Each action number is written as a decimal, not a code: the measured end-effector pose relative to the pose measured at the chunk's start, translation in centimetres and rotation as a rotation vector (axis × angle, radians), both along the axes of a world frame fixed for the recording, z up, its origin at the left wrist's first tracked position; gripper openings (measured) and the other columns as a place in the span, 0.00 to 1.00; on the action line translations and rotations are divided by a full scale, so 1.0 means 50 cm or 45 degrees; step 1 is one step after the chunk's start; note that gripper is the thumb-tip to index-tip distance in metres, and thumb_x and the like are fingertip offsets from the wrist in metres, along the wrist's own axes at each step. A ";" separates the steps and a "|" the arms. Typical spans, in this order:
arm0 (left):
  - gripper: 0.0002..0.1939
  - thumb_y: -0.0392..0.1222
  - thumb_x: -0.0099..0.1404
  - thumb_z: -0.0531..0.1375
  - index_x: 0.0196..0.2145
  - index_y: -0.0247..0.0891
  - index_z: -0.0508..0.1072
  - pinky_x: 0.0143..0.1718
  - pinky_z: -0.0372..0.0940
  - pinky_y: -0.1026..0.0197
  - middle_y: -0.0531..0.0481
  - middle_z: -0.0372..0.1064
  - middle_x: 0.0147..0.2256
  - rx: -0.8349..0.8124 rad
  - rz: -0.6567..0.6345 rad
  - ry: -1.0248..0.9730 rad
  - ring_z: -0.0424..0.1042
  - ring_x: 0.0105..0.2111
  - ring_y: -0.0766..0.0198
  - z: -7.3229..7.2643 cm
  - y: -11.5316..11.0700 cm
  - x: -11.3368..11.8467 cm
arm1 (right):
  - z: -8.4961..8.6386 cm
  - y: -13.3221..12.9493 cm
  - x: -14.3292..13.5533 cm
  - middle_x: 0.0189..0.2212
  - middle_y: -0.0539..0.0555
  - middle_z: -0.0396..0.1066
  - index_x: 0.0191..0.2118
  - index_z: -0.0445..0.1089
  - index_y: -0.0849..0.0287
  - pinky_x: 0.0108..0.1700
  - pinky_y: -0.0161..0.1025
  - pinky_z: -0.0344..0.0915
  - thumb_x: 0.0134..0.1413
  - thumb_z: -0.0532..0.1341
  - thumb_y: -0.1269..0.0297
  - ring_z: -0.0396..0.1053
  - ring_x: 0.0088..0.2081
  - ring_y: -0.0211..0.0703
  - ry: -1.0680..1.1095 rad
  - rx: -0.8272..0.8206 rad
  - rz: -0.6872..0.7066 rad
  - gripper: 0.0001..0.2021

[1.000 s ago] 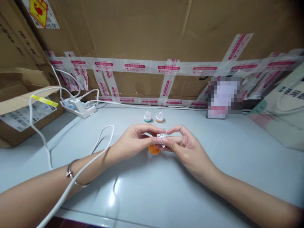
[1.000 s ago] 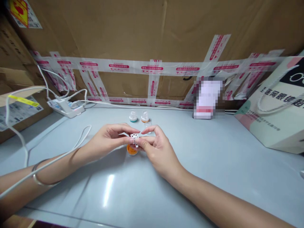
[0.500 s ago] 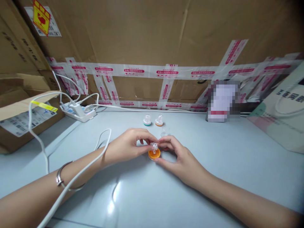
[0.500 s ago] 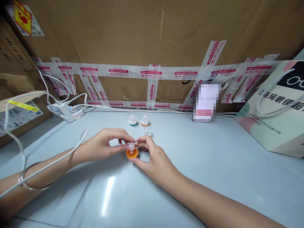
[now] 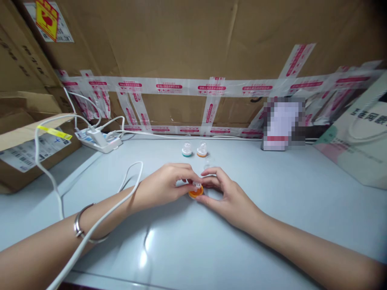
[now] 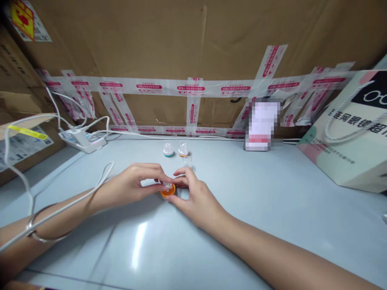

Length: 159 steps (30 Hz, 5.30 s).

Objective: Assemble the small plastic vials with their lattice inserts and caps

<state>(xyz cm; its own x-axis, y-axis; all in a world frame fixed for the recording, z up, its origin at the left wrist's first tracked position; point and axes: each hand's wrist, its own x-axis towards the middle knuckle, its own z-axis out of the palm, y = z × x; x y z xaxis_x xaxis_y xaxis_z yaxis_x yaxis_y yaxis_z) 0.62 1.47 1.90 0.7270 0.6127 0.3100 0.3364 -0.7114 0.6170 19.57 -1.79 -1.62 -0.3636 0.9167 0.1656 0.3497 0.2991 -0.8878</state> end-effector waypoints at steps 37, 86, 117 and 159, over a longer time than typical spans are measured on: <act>0.14 0.36 0.61 0.58 0.46 0.38 0.71 0.41 0.64 0.64 0.48 0.72 0.36 0.020 -0.054 -0.020 0.71 0.36 0.66 -0.009 0.009 -0.007 | 0.011 0.006 0.018 0.37 0.53 0.71 0.36 0.64 0.57 0.47 0.42 0.65 0.49 0.62 0.59 0.70 0.42 0.43 0.189 0.064 -0.173 0.10; 0.16 0.44 0.51 0.66 0.37 0.36 0.73 0.43 0.60 0.62 0.48 0.67 0.36 -0.102 0.079 0.073 0.66 0.38 0.61 -0.063 0.033 0.000 | 0.012 0.035 0.018 0.43 0.53 0.70 0.48 0.66 0.53 0.48 0.42 0.65 0.54 0.57 0.72 0.68 0.44 0.42 -0.087 0.384 0.255 0.16; 0.14 0.40 0.55 0.62 0.39 0.31 0.69 0.38 0.63 0.64 0.47 0.70 0.35 -0.545 0.148 -0.274 0.69 0.34 0.65 -0.067 0.031 0.005 | 0.010 0.043 0.014 0.38 0.54 0.72 0.41 0.65 0.57 0.44 0.42 0.68 0.49 0.62 0.63 0.71 0.40 0.41 0.234 0.191 -0.036 0.12; 0.13 0.38 0.54 0.63 0.37 0.30 0.70 0.38 0.63 0.63 0.46 0.71 0.34 -0.545 0.098 -0.267 0.69 0.34 0.65 -0.062 0.016 0.009 | 0.057 0.042 0.048 0.28 0.50 0.70 0.38 0.68 0.56 0.34 0.35 0.63 0.49 0.61 0.55 0.67 0.31 0.39 -0.376 0.273 0.104 0.13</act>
